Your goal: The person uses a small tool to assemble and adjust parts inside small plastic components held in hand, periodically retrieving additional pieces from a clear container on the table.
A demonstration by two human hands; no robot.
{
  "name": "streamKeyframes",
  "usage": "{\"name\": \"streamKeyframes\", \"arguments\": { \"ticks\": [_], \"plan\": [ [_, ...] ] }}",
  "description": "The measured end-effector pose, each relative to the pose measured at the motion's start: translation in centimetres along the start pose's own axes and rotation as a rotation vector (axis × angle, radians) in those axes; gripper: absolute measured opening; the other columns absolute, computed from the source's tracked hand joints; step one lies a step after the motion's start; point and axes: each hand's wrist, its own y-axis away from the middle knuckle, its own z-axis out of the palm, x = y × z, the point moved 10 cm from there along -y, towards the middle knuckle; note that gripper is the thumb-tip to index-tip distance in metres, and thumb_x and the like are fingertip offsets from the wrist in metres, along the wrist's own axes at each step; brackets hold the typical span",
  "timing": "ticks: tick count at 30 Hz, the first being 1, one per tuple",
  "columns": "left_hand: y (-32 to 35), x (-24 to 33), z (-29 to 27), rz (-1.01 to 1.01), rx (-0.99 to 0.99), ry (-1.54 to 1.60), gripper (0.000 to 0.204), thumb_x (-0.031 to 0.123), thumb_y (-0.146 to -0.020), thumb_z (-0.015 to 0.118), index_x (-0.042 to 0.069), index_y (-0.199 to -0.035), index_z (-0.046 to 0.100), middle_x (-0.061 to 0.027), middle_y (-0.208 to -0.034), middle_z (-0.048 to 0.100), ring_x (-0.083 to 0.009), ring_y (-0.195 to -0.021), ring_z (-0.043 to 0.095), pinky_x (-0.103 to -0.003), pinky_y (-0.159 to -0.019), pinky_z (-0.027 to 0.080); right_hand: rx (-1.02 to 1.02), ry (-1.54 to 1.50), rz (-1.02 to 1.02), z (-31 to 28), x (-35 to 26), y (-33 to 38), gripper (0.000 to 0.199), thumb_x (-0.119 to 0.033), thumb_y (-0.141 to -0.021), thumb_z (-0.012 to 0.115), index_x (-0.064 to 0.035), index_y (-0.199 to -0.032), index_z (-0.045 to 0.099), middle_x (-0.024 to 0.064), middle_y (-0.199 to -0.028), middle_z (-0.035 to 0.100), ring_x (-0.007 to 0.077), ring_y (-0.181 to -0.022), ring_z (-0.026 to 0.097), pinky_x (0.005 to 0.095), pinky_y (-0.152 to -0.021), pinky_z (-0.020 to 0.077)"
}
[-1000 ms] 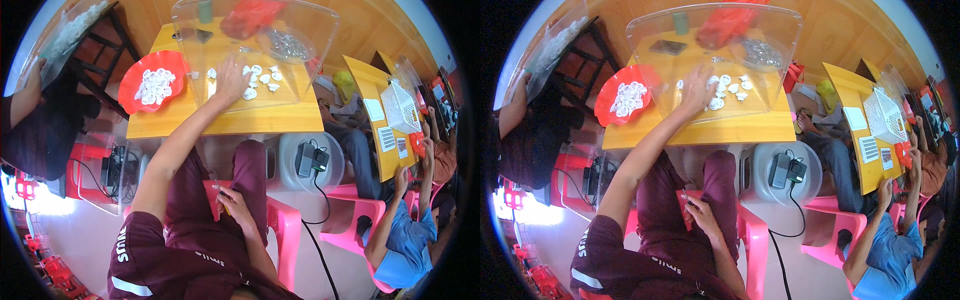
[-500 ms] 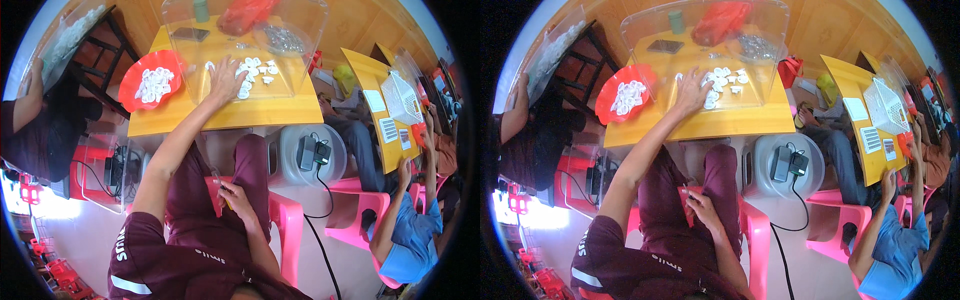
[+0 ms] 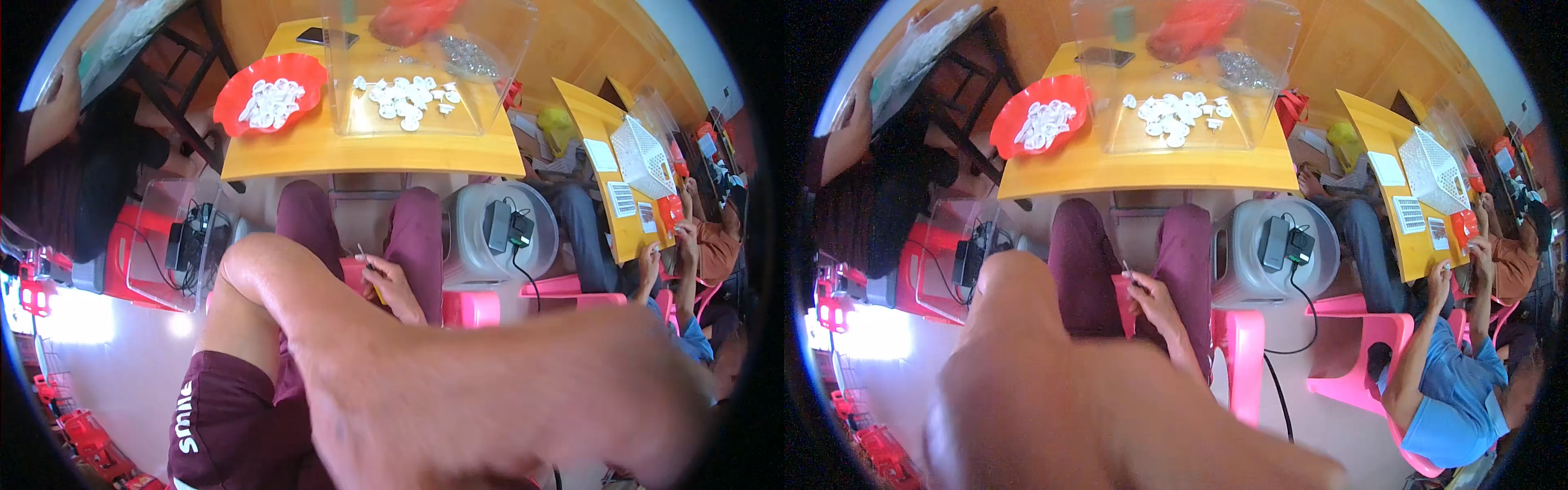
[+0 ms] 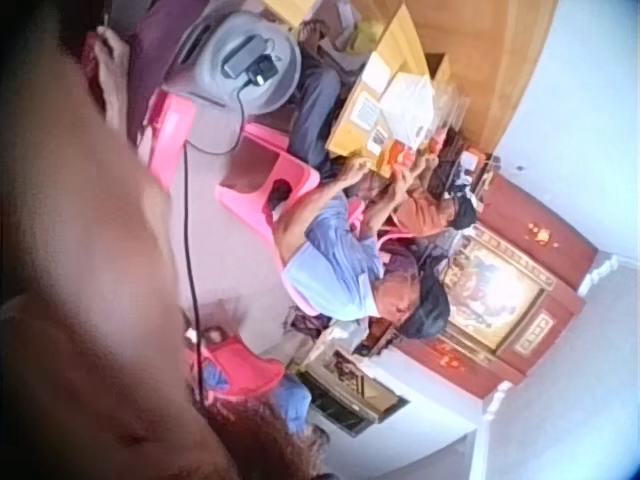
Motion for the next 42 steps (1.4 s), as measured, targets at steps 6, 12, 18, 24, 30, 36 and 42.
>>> {"name": "streamKeyframes", "arguments": {
  "ticks": [6,12,18,24,30,36,42],
  "plan": [
    [-1.6,1.4,5.5,0.033,-0.14,-0.047,0.012,-0.001,-0.078,0.059,-0.003,-0.089,0.063,-0.0137,-0.084,0.062,-0.0227,-0.08,0.06,-0.031,-0.07,0.046,0.043,0.145,-0.057,-0.6,0.3,-1.0,0.035,-0.012,-0.088,0.052,-0.0081,-0.122,0.053,-0.0016,-0.067,0.054,0.0073,-0.056,0.053,0.0227,-0.051,0.0469],
    [-4.5,2.0,8.6,0.057,-0.33,-0.117,0.012,-0.001,-0.078,0.059,-0.003,-0.089,0.063,-0.0136,-0.084,0.062,-0.0228,-0.079,0.06,-0.031,-0.07,0.046,0.064,0.221,-0.094,-0.3,0.9,-0.4,0.032,-0.012,-0.086,0.056,-0.011,-0.118,0.058,-0.0013,-0.067,0.056,0.0081,-0.055,0.053,0.0249,-0.05,0.0465],
    [-6.9,1.1,10.7,0.011,-0.454,-0.091,0.012,-0.001,-0.078,0.059,-0.002,-0.089,0.062,-0.0135,-0.083,0.062,-0.0228,-0.079,0.06,-0.031,-0.069,0.047,0.023,0.287,-0.062,0.2,1.6,-0.6,0.031,-0.014,-0.088,0.053,-0.0106,-0.119,0.056,0.0015,-0.072,0.055,0.0086,-0.057,0.054,0.0231,-0.051,0.0471],
    [-7.5,0.9,11.0,0.0,-0.462,-0.144,0.012,-0.001,-0.078,0.059,-0.002,-0.089,0.062,-0.0134,-0.083,0.062,-0.0229,-0.078,0.06,-0.031,-0.069,0.047,0.03,0.334,-0.103,-0.3,1.4,-1.2,0.032,-0.014,-0.088,0.053,-0.0113,-0.12,0.056,0.0012,-0.071,0.054,0.0088,-0.058,0.054,0.023,-0.052,0.047],
    [-7.4,1.3,10.9,-0.041,-0.439,-0.237,0.012,-0.001,-0.078,0.059,-0.002,-0.089,0.062,-0.0134,-0.082,0.062,-0.0229,-0.077,0.06,-0.031,-0.068,0.047,0.031,0.232,-0.065,-0.2,1.7,-0.9,0.031,-0.014,-0.089,0.052,-0.0096,-0.12,0.055,0.0008,-0.072,0.054,0.0085,-0.058,0.054,0.0226,-0.052,0.0465],
    [-6.9,0.8,10.9,-0.063,-0.393,-0.289,0.012,0.0,-0.078,0.059,-0.002,-0.089,0.062,-0.0133,-0.082,0.062,-0.023,-0.077,0.06,-0.032,-0.068,0.047,0.025,0.327,-0.064,-0.3,1.5,-1.1,0.031,-0.014,-0.089,0.052,-0.0087,-0.119,0.056,0.0013,-0.072,0.055,0.009,-0.058,0.055,0.0225,-0.053,0.0467],
    [-6.4,1.1,10.1,-0.09,-0.353,-0.333,0.011,0.0,-0.078,0.059,-0.002,-0.088,0.062,-0.0132,-0.081,0.062,-0.023,-0.076,0.06,-0.032,-0.067,0.047,0.026,0.299,-0.091,-0.4,1.0,-1.0,0.031,-0.015,-0.088,0.053,-0.0082,-0.118,0.056,0.0013,-0.071,0.054,0.0088,-0.059,0.055,0.023,-0.053,0.0476]
  ]
}}
